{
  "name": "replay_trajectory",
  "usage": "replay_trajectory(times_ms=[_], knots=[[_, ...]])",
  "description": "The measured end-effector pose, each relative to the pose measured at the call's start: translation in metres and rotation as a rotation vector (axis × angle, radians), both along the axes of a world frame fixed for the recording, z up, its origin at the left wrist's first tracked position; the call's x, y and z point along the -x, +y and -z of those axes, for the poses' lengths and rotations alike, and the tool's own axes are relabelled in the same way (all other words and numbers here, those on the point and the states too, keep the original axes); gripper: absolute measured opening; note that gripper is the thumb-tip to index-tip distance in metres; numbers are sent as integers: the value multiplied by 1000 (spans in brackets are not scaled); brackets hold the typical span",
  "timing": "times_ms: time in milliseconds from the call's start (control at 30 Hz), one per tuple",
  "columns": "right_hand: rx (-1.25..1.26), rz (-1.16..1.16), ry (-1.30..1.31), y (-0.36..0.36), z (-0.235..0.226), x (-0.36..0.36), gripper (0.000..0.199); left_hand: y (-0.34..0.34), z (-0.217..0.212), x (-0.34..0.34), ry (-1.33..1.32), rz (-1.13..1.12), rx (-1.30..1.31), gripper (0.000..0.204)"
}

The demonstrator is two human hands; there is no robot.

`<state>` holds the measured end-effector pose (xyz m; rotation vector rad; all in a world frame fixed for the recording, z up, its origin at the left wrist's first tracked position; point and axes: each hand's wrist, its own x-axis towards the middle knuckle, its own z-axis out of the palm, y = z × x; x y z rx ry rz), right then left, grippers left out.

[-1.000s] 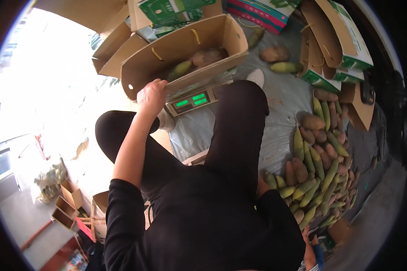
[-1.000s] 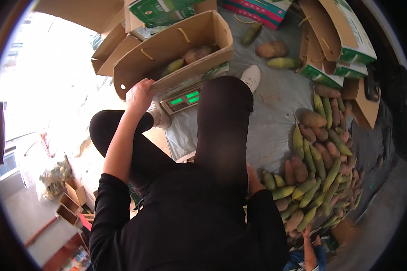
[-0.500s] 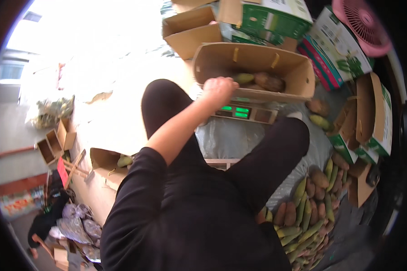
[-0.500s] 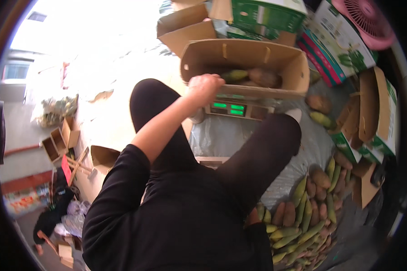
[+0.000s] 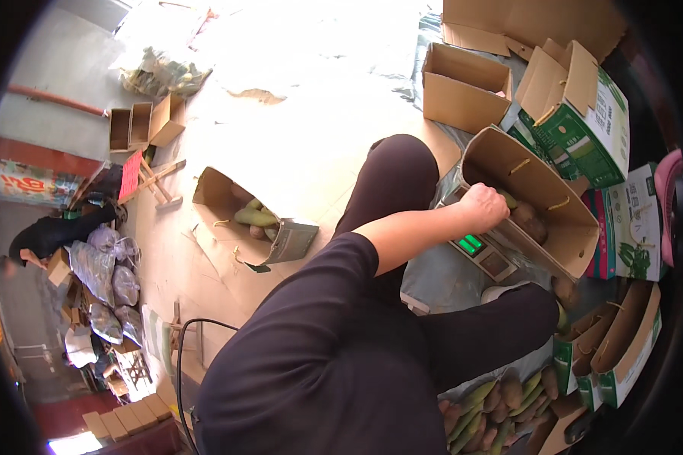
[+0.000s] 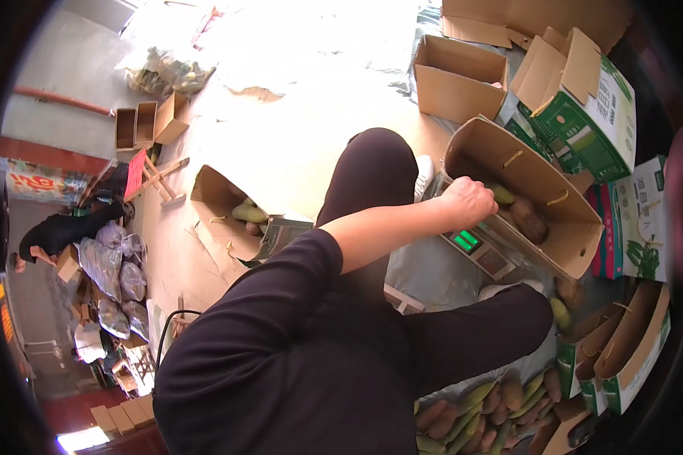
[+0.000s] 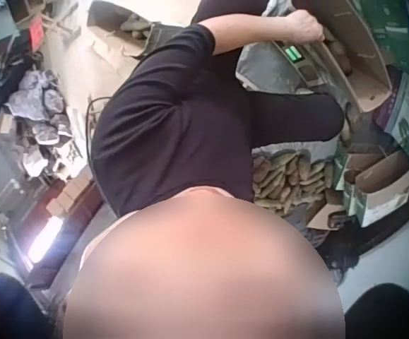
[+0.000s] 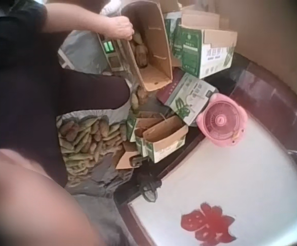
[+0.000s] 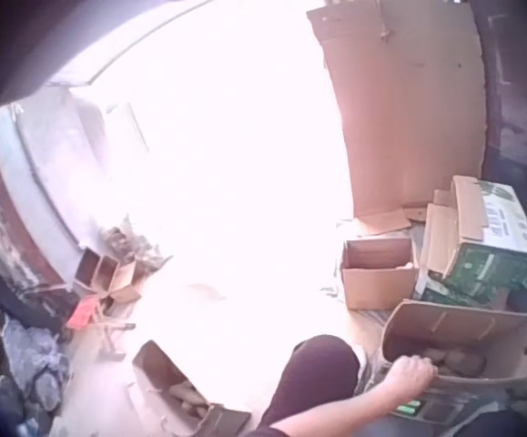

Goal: The recorder is weighing large green produce (looks like winter melon or similar) and placing them into cardboard boxes for shipping.

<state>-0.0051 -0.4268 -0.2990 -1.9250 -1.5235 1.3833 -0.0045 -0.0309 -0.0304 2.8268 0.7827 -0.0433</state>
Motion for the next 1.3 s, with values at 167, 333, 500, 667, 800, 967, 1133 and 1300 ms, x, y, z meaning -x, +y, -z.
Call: replay_trajectory(times_ms=[167, 333, 500, 667, 800, 967, 1133, 1300], knots=[[22, 17, -35, -21, -3, -11, 40, 0, 5, 4, -32, 20, -20, 11], [51, 87, -78, -44, -11, -22, 40, 0, 2, -1, -17, 39, 12, 10], [128, 288, -189, -101, -35, -42, 39, 1, 2, -4, 57, 26, 22, 12], [200, 511, -316, -160, -69, -55, 38, 5, -2, 5, -1, 17, -28, 16], [123, 722, -332, -189, -86, -81, 34, 4, 7, 3, -100, 47, -43, 14], [268, 1146, -485, -81, -234, -115, 30, 4, 3, 10, -64, 36, -53, 13], [71, 977, -936, -123, -240, -218, 25, 1, 1, 0, -70, 58, -33, 13], [-194, 920, -1024, -44, -352, -261, 32, 2, 5, 0, -124, 81, -40, 13]])
